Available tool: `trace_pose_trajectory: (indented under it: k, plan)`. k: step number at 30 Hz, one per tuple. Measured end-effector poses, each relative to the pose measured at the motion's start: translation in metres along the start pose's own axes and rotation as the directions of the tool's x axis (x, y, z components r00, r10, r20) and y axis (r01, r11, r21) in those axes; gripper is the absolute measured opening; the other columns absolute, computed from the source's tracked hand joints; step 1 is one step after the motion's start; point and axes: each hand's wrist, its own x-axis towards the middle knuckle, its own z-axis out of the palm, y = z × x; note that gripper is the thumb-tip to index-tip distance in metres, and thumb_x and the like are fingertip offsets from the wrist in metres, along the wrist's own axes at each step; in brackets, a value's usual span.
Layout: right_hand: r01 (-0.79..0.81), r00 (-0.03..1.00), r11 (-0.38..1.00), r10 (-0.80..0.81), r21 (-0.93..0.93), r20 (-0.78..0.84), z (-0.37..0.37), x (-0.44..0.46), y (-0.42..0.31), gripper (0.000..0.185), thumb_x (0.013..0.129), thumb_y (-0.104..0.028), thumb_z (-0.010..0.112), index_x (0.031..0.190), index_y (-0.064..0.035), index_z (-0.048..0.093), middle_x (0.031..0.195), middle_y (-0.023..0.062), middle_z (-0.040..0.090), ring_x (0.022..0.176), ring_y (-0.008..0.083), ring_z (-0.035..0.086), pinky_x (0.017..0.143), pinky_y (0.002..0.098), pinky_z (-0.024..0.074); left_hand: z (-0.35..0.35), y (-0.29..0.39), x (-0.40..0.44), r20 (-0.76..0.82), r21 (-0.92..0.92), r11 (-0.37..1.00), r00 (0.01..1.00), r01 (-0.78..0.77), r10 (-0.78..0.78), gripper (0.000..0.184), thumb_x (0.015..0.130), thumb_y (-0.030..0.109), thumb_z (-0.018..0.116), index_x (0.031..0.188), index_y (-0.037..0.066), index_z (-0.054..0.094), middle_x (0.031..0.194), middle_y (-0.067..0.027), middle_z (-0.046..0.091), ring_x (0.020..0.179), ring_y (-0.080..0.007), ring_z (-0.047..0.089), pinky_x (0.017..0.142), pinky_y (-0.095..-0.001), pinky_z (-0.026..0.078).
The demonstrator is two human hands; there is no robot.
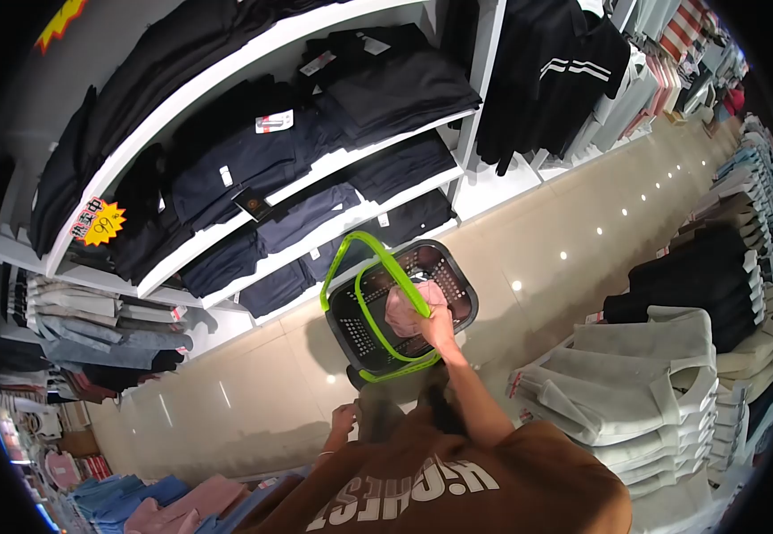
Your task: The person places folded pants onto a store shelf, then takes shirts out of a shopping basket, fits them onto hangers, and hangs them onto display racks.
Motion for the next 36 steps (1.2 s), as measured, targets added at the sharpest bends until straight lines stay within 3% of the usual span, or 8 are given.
trace_pose_trajectory:
  k: [4, 9, 15, 19, 24, 27, 30, 36]
  plan:
    - [0.204, 0.954, 0.948, -0.249, -0.244, -0.169, -0.035, 0.007, -0.003, 0.021, 0.073, -0.019, 0.067, 0.084, -0.0008, 0.064, 0.062, 0.0164, 0.060, 0.059, 0.0245, 0.063, 0.058, 0.0368, 0.0475, 0.041, -0.012, 0.011, 0.061, 0.040, 0.998, 0.997, -0.055, 0.052, 0.036, 0.077, 0.034, 0.058, 0.100, 0.007, 0.064, 0.076, -0.0027, 0.059, 0.063, -0.0152, 0.054, 0.046, -0.0270, 0.037]
    - [0.104, 0.975, 0.922, -0.168, -0.373, -0.144, -0.065, 0.007, -0.007, 0.027, 0.072, -0.023, 0.066, 0.081, 0.0022, 0.064, 0.068, 0.0239, 0.061, 0.068, 0.0373, 0.062, 0.061, 0.0416, 0.0475, 0.063, 0.045, -0.006, 0.067, 0.147, 0.987, 0.996, -0.067, 0.058, 0.034, 0.077, 0.034, 0.058, 0.100, 0.009, 0.064, 0.082, -0.0033, 0.059, 0.067, -0.0158, 0.054, 0.050, -0.0312, 0.040]
    - [0.183, 0.967, 0.894, -0.238, -0.409, -0.089, -0.056, -0.003, -0.011, 0.030, 0.071, -0.026, 0.066, 0.078, 0.0034, 0.064, 0.067, 0.0248, 0.059, 0.064, 0.0345, 0.062, 0.061, 0.0414, 0.0467, 0.089, 0.191, -0.033, 0.327, -0.231, 0.903, 0.845, -0.363, 0.423, 0.049, 0.086, 0.043, 0.044, 0.122, 0.010, 0.049, 0.109, -0.0083, 0.059, 0.097, -0.0223, 0.056, 0.081, -0.0387, 0.042]
    - [0.313, 0.935, 0.943, -0.284, -0.114, 0.212, -0.022, -0.019, -0.014, 0.039, 0.067, -0.017, 0.063, 0.101, 0.0020, 0.059, 0.085, 0.0238, 0.062, 0.080, 0.0370, 0.062, 0.073, 0.0404, 0.0484, 0.126, 0.284, -0.110, 0.504, -0.618, 0.751, 0.617, -0.232, 0.605, 0.068, 0.088, 0.060, 0.032, 0.126, 0.005, 0.041, 0.112, -0.0212, 0.056, 0.091, -0.0276, 0.059, 0.080, -0.0398, 0.045]
    - [0.575, 0.772, 0.808, -0.483, -0.129, 0.414, 0.002, 0.008, 0.043, 0.060, 0.069, -0.013, 0.062, 0.122, 0.0026, 0.039, 0.104, 0.0196, 0.056, 0.069, 0.0308, 0.062, 0.063, 0.0352, 0.0501, 0.131, 0.287, -0.113, 0.219, -0.710, 0.644, 0.780, -0.285, 0.586, 0.053, 0.090, 0.050, 0.039, 0.119, 0.005, 0.044, 0.086, -0.0164, 0.056, 0.068, -0.0253, 0.057, 0.065, -0.0405, 0.048]
    - [0.111, 0.769, 0.973, 0.045, -0.202, 0.638, -0.001, -0.001, 0.031, 0.063, 0.070, -0.010, 0.059, 0.124, 0.0054, 0.030, 0.102, 0.0167, 0.054, 0.065, 0.0224, 0.060, 0.056, 0.0306, 0.0497, 0.128, 0.279, -0.105, 0.116, -0.656, 0.665, 0.824, -0.357, 0.555, 0.036, 0.088, 0.040, 0.052, 0.104, 0.008, 0.047, 0.061, -0.0027, 0.043, 0.048, -0.0159, 0.044, 0.053, -0.0360, 0.045]
    - [-0.011, 0.703, 0.996, 0.068, -0.085, 0.708, -0.007, -0.012, 0.018, 0.061, 0.071, -0.009, 0.058, 0.122, 0.0075, 0.029, 0.091, 0.0141, 0.054, 0.064, 0.0165, 0.058, 0.051, 0.0259, 0.0478, 0.130, 0.277, -0.115, 0.037, -0.604, 0.714, 0.883, -0.353, 0.468, 0.026, 0.085, 0.031, 0.059, 0.091, 0.011, 0.044, 0.057, 0.0007, 0.038, 0.042, -0.0113, 0.037, 0.041, -0.0285, 0.039]
    - [0.004, 0.571, 0.987, 0.127, -0.158, 0.811, 0.010, 0.014, 0.051, 0.037, 0.075, -0.010, 0.054, 0.105, 0.0067, 0.042, 0.076, 0.0113, 0.056, 0.063, 0.0189, 0.058, 0.058, 0.0307, 0.0482, 0.130, 0.263, -0.075, 0.054, -0.596, 0.733, 0.894, -0.328, 0.444, 0.025, 0.084, 0.023, 0.060, 0.085, 0.011, 0.039, 0.055, 0.0007, 0.036, 0.042, -0.0112, 0.037, 0.040, -0.0280, 0.038]
